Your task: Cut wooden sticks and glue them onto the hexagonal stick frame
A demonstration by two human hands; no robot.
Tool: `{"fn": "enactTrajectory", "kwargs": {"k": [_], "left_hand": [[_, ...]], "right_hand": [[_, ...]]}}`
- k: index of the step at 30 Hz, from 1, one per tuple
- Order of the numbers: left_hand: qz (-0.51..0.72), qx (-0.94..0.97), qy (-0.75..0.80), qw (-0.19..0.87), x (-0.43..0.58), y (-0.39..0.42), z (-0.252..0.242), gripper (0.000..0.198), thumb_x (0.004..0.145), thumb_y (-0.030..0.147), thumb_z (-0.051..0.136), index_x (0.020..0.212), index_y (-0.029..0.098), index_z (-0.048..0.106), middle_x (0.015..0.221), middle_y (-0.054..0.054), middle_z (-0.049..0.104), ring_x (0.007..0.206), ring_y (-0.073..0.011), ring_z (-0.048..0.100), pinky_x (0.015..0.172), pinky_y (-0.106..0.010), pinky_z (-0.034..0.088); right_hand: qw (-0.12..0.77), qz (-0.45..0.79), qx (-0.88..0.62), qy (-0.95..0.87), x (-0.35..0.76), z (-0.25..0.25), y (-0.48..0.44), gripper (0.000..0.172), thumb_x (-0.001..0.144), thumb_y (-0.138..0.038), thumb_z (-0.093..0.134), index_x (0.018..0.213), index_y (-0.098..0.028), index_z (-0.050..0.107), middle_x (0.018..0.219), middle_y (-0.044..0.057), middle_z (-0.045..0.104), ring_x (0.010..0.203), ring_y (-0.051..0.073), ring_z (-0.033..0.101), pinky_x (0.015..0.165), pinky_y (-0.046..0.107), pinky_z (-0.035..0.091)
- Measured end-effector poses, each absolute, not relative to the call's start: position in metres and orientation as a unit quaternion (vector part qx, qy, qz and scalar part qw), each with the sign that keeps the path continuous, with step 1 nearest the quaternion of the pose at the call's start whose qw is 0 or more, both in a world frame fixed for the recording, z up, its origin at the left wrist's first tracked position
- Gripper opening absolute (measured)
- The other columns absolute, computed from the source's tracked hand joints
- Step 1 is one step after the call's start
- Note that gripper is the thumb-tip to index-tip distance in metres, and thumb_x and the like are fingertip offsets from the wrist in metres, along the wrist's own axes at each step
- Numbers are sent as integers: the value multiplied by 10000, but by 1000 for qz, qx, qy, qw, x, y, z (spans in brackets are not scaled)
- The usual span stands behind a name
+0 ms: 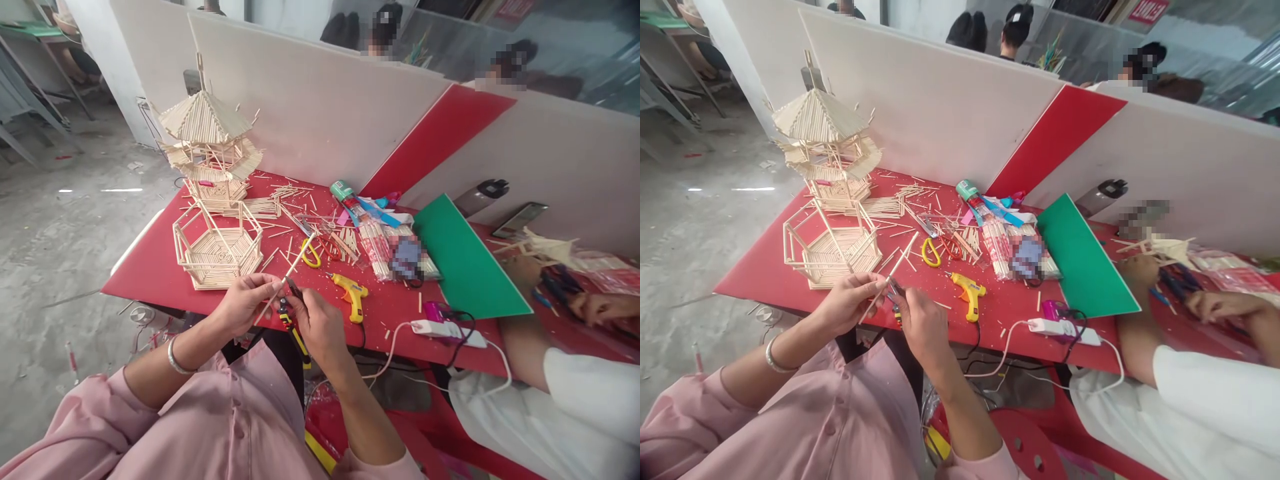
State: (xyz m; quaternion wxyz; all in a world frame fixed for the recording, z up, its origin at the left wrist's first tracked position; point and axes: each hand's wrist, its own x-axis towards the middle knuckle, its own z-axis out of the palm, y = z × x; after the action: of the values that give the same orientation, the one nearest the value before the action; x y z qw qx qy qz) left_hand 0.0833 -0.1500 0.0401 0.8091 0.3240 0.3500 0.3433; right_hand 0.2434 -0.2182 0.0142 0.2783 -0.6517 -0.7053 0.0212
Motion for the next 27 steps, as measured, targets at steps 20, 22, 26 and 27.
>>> {"fn": "enactTrajectory", "kwargs": {"k": [20,22,26,27], "left_hand": [[360,305,300,829,82,-149,26,375,611,308,902,775,116,625,574,-4,632,499,-76,570,479,-161,453],[352,309,300,831,82,-149,24,391,612,321,899,785,126,607,566,0,626,504,-83,576,481,-164,451],[343,323,308,827,86,-151,20,401,623,346,876,789,145,572,567,13,613,465,-76,535,428,-164,393],[347,324,314,822,87,-152,19,391,628,342,867,785,148,565,569,19,605,453,-67,514,418,-160,371]], "right_hand": [[222,-45,-633,-740,239,20,-219,410,1031,-420,353,1189,-151,618,882,83,653,832,220,573,710,321,398],[217,-48,-632,-742,240,20,-219,416,1029,-425,357,1191,-152,625,871,79,651,821,214,575,703,317,390],[200,-40,-641,-740,242,17,-221,421,1028,-437,365,1213,-168,631,839,61,638,777,194,591,665,306,378],[194,-38,-644,-739,242,16,-222,421,1027,-440,368,1229,-176,628,832,57,634,764,190,593,649,304,374]]}}
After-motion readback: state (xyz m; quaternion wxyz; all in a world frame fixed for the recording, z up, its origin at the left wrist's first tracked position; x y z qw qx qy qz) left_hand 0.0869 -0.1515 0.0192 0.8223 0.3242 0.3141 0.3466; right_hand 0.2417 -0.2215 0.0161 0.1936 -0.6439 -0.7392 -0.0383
